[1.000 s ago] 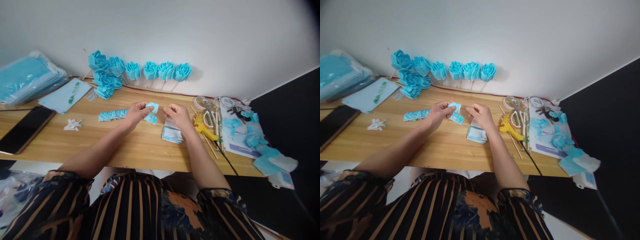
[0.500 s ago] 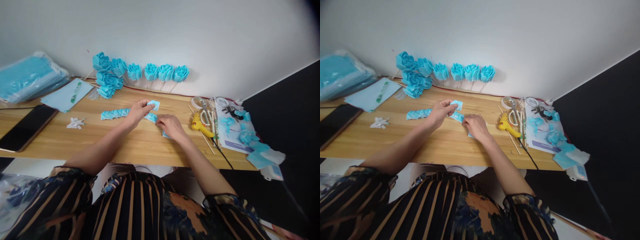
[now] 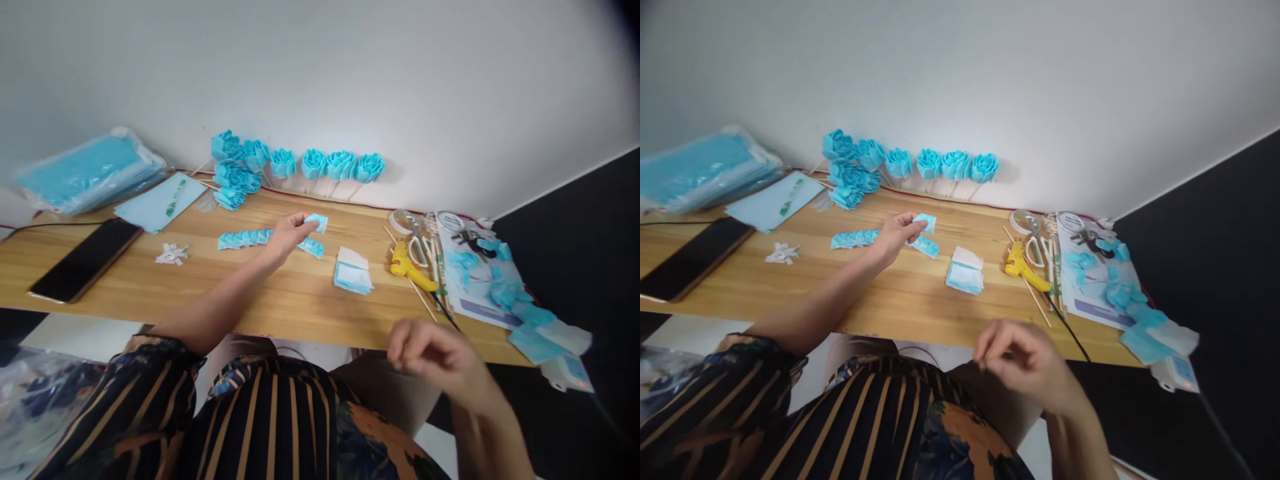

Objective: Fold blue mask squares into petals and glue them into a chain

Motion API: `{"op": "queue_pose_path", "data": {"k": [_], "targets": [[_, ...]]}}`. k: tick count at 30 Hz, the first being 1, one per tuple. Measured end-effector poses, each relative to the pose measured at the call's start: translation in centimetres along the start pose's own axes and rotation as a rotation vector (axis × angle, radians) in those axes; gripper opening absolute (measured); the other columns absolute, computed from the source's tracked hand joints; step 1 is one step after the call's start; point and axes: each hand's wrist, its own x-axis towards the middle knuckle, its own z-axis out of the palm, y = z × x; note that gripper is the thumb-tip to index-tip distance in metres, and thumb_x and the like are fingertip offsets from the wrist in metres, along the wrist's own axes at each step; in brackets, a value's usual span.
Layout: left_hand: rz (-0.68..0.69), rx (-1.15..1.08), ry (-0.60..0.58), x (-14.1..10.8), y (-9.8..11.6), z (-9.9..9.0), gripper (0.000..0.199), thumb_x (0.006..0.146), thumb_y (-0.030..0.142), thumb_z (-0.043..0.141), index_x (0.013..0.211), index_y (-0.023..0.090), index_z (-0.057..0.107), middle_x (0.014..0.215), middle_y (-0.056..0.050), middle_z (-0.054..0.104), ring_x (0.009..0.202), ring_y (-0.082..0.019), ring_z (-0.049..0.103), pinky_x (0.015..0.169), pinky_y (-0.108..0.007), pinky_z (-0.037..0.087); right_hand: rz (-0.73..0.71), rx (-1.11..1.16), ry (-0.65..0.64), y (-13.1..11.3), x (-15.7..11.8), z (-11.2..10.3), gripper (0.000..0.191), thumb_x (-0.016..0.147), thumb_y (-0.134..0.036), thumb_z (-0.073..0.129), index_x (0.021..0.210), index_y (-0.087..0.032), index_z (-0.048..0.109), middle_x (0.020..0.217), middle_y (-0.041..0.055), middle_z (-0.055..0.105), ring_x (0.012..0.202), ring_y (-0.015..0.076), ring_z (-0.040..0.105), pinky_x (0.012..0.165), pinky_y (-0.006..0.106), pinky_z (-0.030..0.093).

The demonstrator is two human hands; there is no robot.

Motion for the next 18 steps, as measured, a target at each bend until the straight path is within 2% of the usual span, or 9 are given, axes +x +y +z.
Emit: {"op": "queue_pose_path", "data": {"k": [1, 4, 7, 9, 11, 14, 18], "targets": [[-0.009, -0.002, -0.001, 0.0, 0.0, 0.0, 0.020, 0.072, 0.033, 0.066, 0.068, 0.017, 0.057, 0.049, 0.007, 0.041, 0.048, -0.007, 0.032, 0.050, -0.024, 0.023, 0.067, 0.039, -0.059, 1.3, -0.9, 1.0, 0.012, 0.088, -0.026, 0.066, 0.078, -0.022, 0.061, 0.078, 0.0037, 0.069, 0.067, 0.0146, 0.062, 0.061, 0.027, 0.047], [-0.009, -0.018, -0.005, 0.0, 0.1, 0.1, 0.022, 0.072, 0.035, 0.067, 0.068, 0.017, 0.056, 0.051, 0.007, 0.042, 0.048, -0.006, 0.032, 0.050, -0.024, 0.023, 0.304, 0.205, -0.032, 6.2, -3.4, 4.0, 0.024, 0.081, -0.038, 0.073, 0.073, -0.022, 0.056, 0.072, 0.0018, 0.066, 0.064, 0.0143, 0.058, 0.059, 0.027, 0.044], [-0.011, -0.035, -0.009, -0.1, 0.2, 0.2, 0.025, 0.070, 0.038, 0.069, 0.069, 0.016, 0.057, 0.052, 0.007, 0.042, 0.049, -0.006, 0.032, 0.051, -0.024, 0.022, 0.571, 0.221, 0.085, 11.8, -5.2, 6.1, 0.030, 0.077, -0.052, 0.072, 0.082, -0.023, 0.065, 0.068, -0.0004, 0.060, 0.060, 0.0151, 0.053, 0.060, 0.030, 0.041], [-0.027, -0.042, -0.020, -0.1, 0.3, 0.3, 0.029, 0.068, 0.041, 0.072, 0.068, 0.016, 0.057, 0.052, 0.007, 0.042, 0.049, -0.006, 0.032, 0.051, -0.024, 0.022, 0.651, 0.215, 0.169, 15.2, -5.8, 7.0, 0.042, 0.070, -0.063, 0.072, 0.085, -0.024, 0.070, 0.066, -0.0008, 0.056, 0.059, 0.0162, 0.051, 0.061, 0.033, 0.040], [-0.046, -0.045, -0.031, -0.2, 0.4, 0.3, 0.035, 0.066, 0.045, 0.074, 0.067, 0.016, 0.055, 0.052, 0.008, 0.042, 0.049, -0.006, 0.032, 0.051, -0.025, 0.022, 0.710, 0.217, 0.244, 17.7, -5.7, 7.6, 0.048, 0.066, -0.069, 0.071, 0.080, -0.023, 0.071, 0.064, -0.0009, 0.053, 0.056, 0.0158, 0.048, 0.059, 0.033, 0.038], [-0.057, -0.051, -0.033, -0.3, 0.6, 0.4, 0.041, 0.061, 0.050, 0.077, 0.066, 0.017, 0.054, 0.052, 0.008, 0.042, 0.049, -0.006, 0.032, 0.050, -0.025, 0.021, 0.741, 0.244, 0.310, 19.1, -4.6, 8.1, 0.052, 0.065, -0.072, 0.069, 0.077, -0.021, 0.069, 0.063, -0.0013, 0.051, 0.053, 0.0139, 0.043, 0.057, 0.031, 0.035], [-0.034, -0.063, -0.027, -0.2, 0.5, 0.3, 0.042, 0.061, 0.051, 0.078, 0.067, 0.017, 0.055, 0.052, 0.008, 0.043, 0.050, -0.006, 0.032, 0.051, -0.024, 0.022, 0.790, 0.183, 0.346, 18.3, -2.7, 8.4, 0.054, 0.061, -0.072, 0.069, 0.071, -0.019, 0.064, 0.057, -0.0024, 0.048, 0.051, 0.0137, 0.041, 0.055, 0.030, 0.032]]}}
